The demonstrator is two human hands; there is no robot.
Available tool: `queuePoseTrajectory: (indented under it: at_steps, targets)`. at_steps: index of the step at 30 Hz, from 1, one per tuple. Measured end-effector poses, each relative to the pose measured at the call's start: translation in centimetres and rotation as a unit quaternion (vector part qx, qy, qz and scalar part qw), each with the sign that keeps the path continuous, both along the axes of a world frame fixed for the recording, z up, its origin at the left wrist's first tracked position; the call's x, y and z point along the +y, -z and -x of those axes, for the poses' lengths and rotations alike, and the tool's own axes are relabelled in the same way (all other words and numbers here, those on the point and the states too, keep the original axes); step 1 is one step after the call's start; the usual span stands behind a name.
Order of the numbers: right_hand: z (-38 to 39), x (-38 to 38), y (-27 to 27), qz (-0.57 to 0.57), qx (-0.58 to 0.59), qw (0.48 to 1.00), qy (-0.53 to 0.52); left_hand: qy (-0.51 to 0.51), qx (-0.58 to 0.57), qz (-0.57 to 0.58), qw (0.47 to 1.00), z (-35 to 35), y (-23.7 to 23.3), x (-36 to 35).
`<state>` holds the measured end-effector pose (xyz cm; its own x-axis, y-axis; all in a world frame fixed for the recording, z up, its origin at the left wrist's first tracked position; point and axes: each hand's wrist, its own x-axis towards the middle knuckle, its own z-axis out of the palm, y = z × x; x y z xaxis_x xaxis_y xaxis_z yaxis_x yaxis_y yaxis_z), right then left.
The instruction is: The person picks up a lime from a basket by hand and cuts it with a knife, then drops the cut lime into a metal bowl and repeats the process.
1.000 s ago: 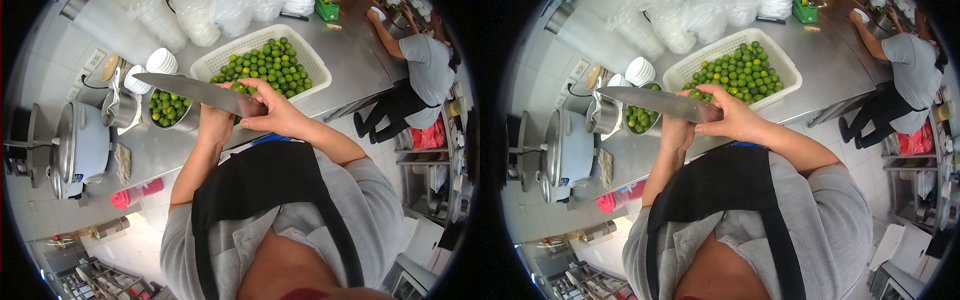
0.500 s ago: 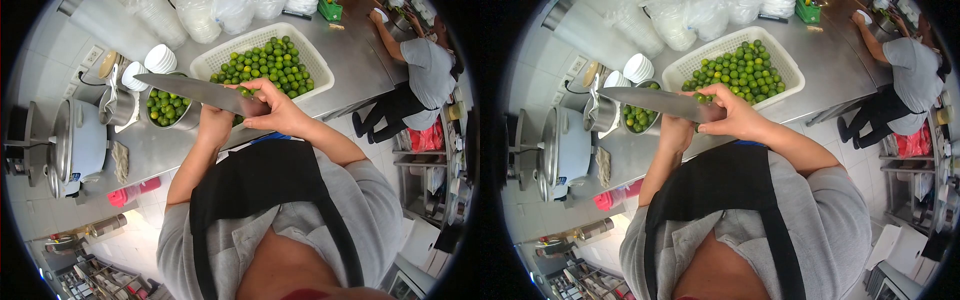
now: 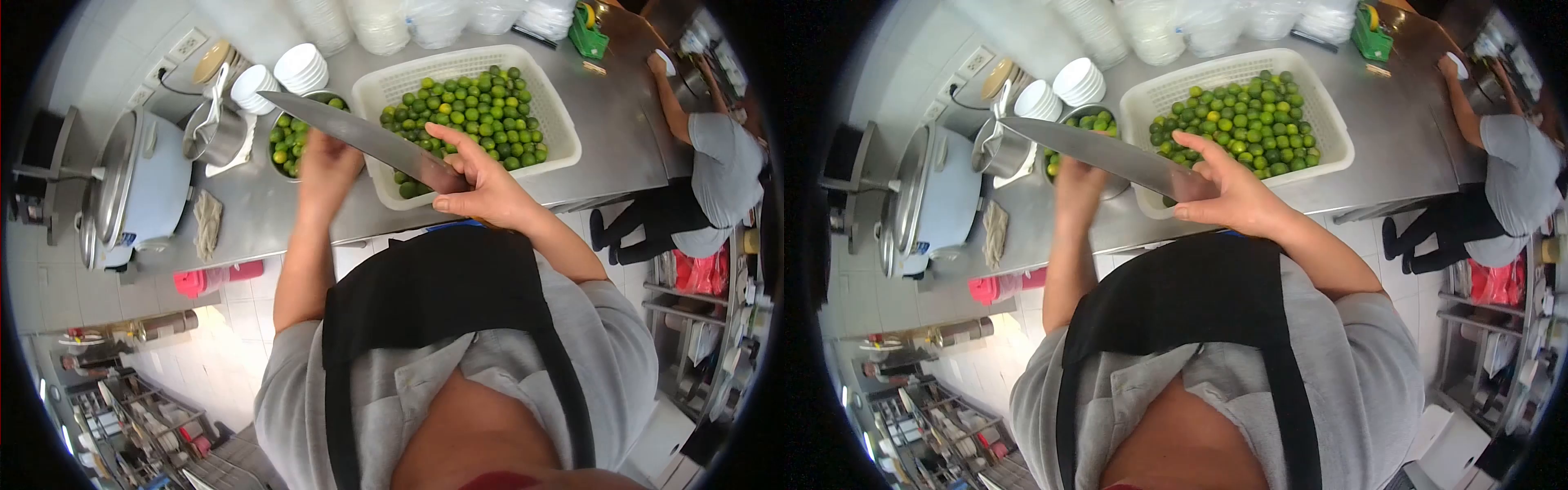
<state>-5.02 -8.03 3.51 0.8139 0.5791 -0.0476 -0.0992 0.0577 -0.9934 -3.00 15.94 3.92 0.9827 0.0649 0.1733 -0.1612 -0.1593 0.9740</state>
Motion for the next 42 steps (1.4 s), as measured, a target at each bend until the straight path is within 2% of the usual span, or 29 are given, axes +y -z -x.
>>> queuePoseTrajectory:
  at_steps: [1, 2, 3, 4, 5, 7, 8, 10, 12, 14, 16, 17, 19, 21, 22, 24, 26, 27, 28, 29, 30, 32, 34, 35, 42]
  targets:
    - [0.1, -0.3, -0.4, -0.013, -0.013, 1.000, 0.010, -0.077, -0.056, -0.149, 0.984, -0.7, 0.3, 2.2]
    - [0.2, -0.8, -0.7, -0.024, -0.027, 0.999, 0.024, -0.148, -0.114, -0.289, 0.939, -1.8, 1.2, 4.8]
    - [0.1, -1.5, -0.8, -0.021, -0.028, 0.998, 0.044, -0.169, -0.126, -0.336, 0.918, -2.7, 1.9, 6.8]
    - [-0.1, -2.1, -0.8, -0.031, -0.004, 0.998, 0.055, -0.191, -0.139, -0.380, 0.894, -3.4, 3.1, 8.9]
    - [-0.1, -2.8, -0.8, -0.042, 0.020, 0.997, 0.063, -0.178, -0.094, -0.395, 0.896, -4.4, 5.0, 10.9]
    - [0.2, -4.0, -0.4, -0.049, 0.011, 0.993, 0.106, -0.163, -0.043, -0.413, 0.895, -4.9, 5.1, 10.7]
    - [0.3, -4.6, -0.4, -0.054, 0.011, 0.990, 0.130, -0.153, -0.050, -0.413, 0.897, -5.9, 5.2, 10.3]
    - [0.8, -6.0, -0.2, -0.059, 0.013, 0.986, 0.157, -0.170, -0.129, -0.465, 0.859, -6.2, 2.1, 6.9]
    - [1.0, -7.5, 0.1, -0.088, -0.010, 0.973, 0.212, -0.133, -0.198, -0.466, 0.852, -8.6, 0.2, 2.7]
    - [1.3, -8.6, 0.3, -0.097, -0.018, 0.962, 0.255, -0.007, -0.224, -0.379, 0.898, -11.0, -1.0, -3.1]
    - [1.7, -10.0, 1.0, -0.123, -0.013, 0.943, 0.308, 0.140, -0.194, -0.371, 0.897, -12.2, -1.2, -9.7]
    - [1.9, -10.6, 1.1, -0.125, -0.014, 0.942, 0.310, 0.202, -0.178, -0.384, 0.883, -13.4, 0.2, -12.7]
    - [2.4, -11.2, 1.0, -0.125, 0.025, 0.936, 0.328, 0.245, -0.142, -0.516, 0.808, -15.3, 2.6, -17.9]
    - [3.0, -11.2, 0.8, -0.126, 0.015, 0.933, 0.337, 0.210, -0.160, -0.598, 0.757, -16.4, 6.0, -20.7]
    - [3.1, -11.1, 0.7, -0.127, 0.007, 0.931, 0.343, 0.203, -0.160, -0.599, 0.758, -17.2, 6.3, -21.2]
    - [3.3, -11.5, 1.0, -0.103, 0.011, 0.937, 0.333, 0.255, -0.154, -0.594, 0.747, -19.2, 6.9, -20.4]
    - [3.2, -11.5, 1.0, -0.073, 0.012, 0.941, 0.330, 0.260, -0.123, -0.535, 0.794, -19.5, 7.2, -19.5]
    - [2.8, -11.6, 1.0, -0.073, 0.011, 0.949, 0.308, 0.275, -0.097, -0.485, 0.825, -18.2, 5.1, -18.8]
    - [2.6, -11.8, 1.0, -0.078, 0.006, 0.950, 0.301, 0.259, -0.089, -0.486, 0.830, -16.9, 3.6, -17.6]
    - [2.5, -11.7, 1.0, -0.083, 0.002, 0.950, 0.300, 0.320, 0.048, -0.215, 0.921, -15.3, 2.2, -16.7]
    - [2.4, -11.4, 0.6, -0.086, -0.011, 0.951, 0.297, 0.355, 0.173, 0.080, 0.915, -13.6, 1.4, -16.3]
    - [1.8, -10.4, 0.1, -0.090, -0.020, 0.952, 0.292, 0.402, 0.174, 0.299, 0.848, -10.4, 0.3, -14.0]
    - [1.2, -9.6, -0.3, -0.115, -0.018, 0.960, 0.255, 0.369, 0.191, 0.358, 0.836, -7.9, 0.2, -12.4]
    - [0.9, -9.1, -0.7, -0.114, -0.022, 0.957, 0.265, 0.379, 0.193, 0.356, 0.832, -7.3, 0.5, -11.9]
    - [-0.9, -5.0, -2.2, -0.095, -0.025, 0.983, 0.158, 0.312, 0.174, 0.429, 0.830, -4.5, 1.7, -9.3]
